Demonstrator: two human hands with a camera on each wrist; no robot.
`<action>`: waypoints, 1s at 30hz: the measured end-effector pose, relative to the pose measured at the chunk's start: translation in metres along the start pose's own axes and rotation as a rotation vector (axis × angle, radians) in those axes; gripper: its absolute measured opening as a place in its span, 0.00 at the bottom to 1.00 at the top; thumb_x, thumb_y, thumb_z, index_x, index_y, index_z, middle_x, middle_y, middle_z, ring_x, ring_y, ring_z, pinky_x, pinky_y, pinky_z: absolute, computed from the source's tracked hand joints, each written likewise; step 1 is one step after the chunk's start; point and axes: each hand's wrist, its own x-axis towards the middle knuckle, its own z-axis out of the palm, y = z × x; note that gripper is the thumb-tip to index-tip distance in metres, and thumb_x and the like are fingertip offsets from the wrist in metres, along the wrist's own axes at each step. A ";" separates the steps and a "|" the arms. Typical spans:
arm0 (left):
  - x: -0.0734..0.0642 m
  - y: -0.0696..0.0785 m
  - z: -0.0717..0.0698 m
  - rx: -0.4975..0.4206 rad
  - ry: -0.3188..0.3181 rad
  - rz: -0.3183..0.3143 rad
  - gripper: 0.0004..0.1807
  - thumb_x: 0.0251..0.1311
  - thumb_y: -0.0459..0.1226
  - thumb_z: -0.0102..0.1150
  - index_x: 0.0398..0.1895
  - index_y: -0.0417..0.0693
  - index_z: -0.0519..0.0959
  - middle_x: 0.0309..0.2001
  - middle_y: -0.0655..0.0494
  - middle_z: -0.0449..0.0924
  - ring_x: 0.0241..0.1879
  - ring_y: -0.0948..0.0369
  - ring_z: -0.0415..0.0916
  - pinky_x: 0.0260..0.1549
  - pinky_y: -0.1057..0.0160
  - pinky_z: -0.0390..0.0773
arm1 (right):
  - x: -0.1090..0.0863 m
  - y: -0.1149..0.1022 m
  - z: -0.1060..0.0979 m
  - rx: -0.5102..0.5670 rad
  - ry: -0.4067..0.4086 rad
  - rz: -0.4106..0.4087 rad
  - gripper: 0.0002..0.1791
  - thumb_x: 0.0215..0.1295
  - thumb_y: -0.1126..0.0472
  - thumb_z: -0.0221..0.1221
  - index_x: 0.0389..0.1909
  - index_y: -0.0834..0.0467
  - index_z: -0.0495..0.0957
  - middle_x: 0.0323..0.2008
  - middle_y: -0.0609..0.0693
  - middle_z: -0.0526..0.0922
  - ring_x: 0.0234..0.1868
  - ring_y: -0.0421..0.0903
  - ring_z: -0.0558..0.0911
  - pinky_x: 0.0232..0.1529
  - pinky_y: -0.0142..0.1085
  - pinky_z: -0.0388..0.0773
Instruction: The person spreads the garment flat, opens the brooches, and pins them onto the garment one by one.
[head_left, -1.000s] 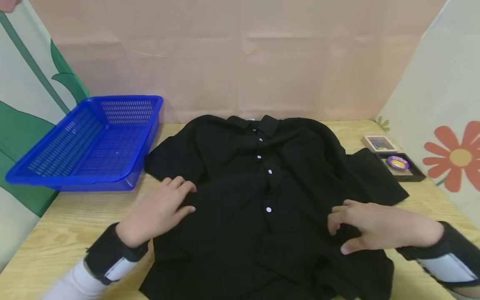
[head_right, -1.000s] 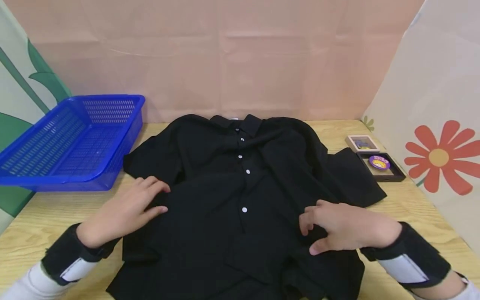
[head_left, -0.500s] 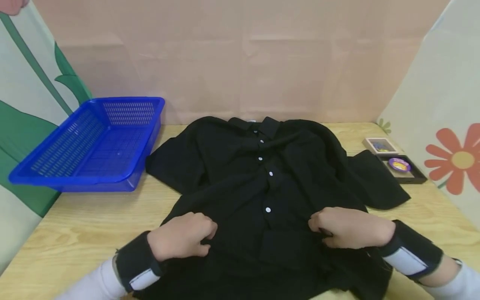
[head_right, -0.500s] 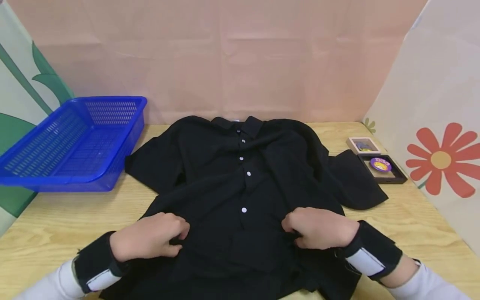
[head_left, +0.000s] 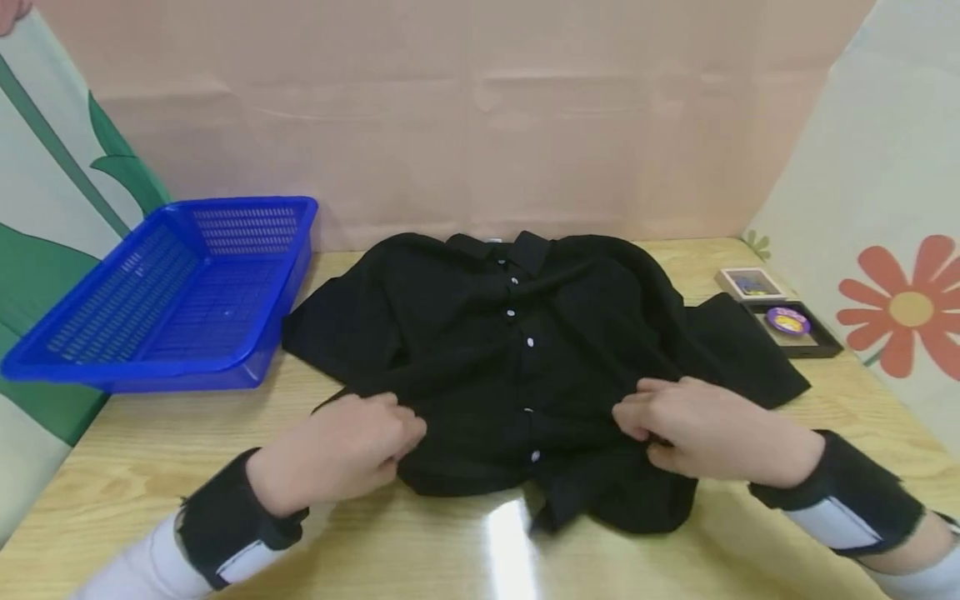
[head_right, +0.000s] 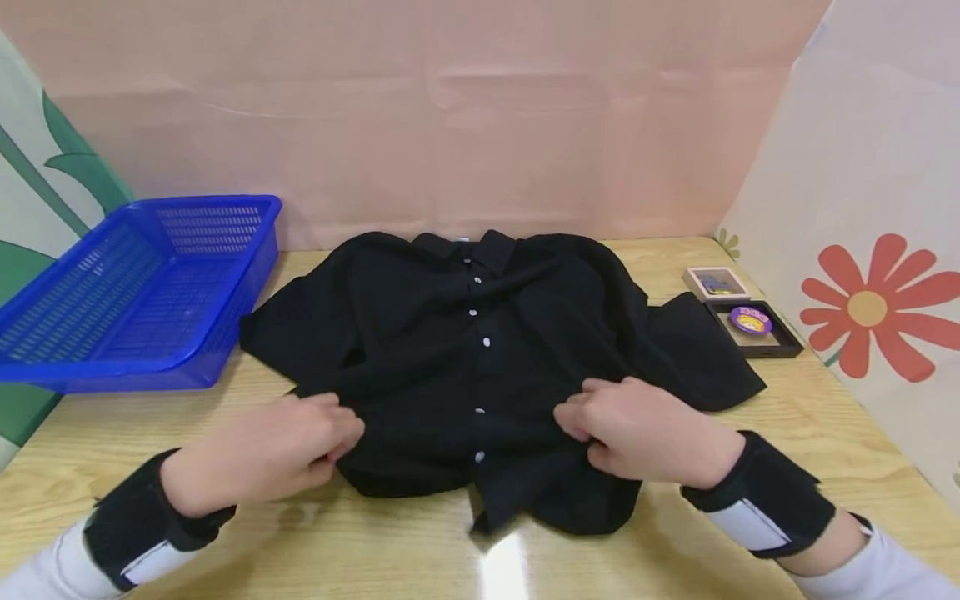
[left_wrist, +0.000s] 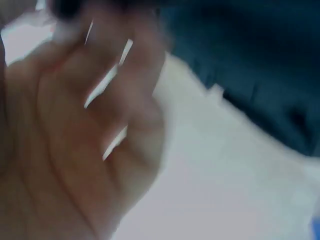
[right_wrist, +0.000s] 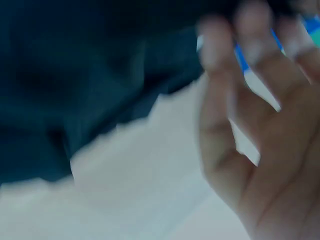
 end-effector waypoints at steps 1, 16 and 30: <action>-0.002 0.000 0.004 -0.085 -0.093 -0.020 0.17 0.48 0.38 0.72 0.20 0.56 0.69 0.19 0.68 0.63 0.23 0.68 0.64 0.20 0.71 0.61 | -0.001 -0.002 0.002 0.060 -0.075 0.019 0.21 0.45 0.65 0.68 0.23 0.42 0.64 0.23 0.31 0.59 0.28 0.30 0.60 0.23 0.25 0.53; -0.007 -0.083 0.023 -0.093 0.166 -0.515 0.06 0.63 0.32 0.61 0.37 0.37 0.76 0.31 0.45 0.78 0.29 0.51 0.79 0.31 0.51 0.81 | -0.075 0.146 0.023 0.082 0.100 0.581 0.11 0.57 0.67 0.67 0.39 0.66 0.78 0.27 0.49 0.83 0.29 0.42 0.81 0.29 0.38 0.76; 0.030 -0.128 0.047 -0.098 0.020 -0.838 0.09 0.62 0.29 0.52 0.35 0.32 0.81 0.42 0.29 0.83 0.40 0.33 0.82 0.31 0.35 0.81 | -0.068 0.159 0.049 0.353 -0.166 0.754 0.11 0.59 0.63 0.63 0.20 0.63 0.77 0.15 0.46 0.75 0.18 0.42 0.75 0.20 0.35 0.72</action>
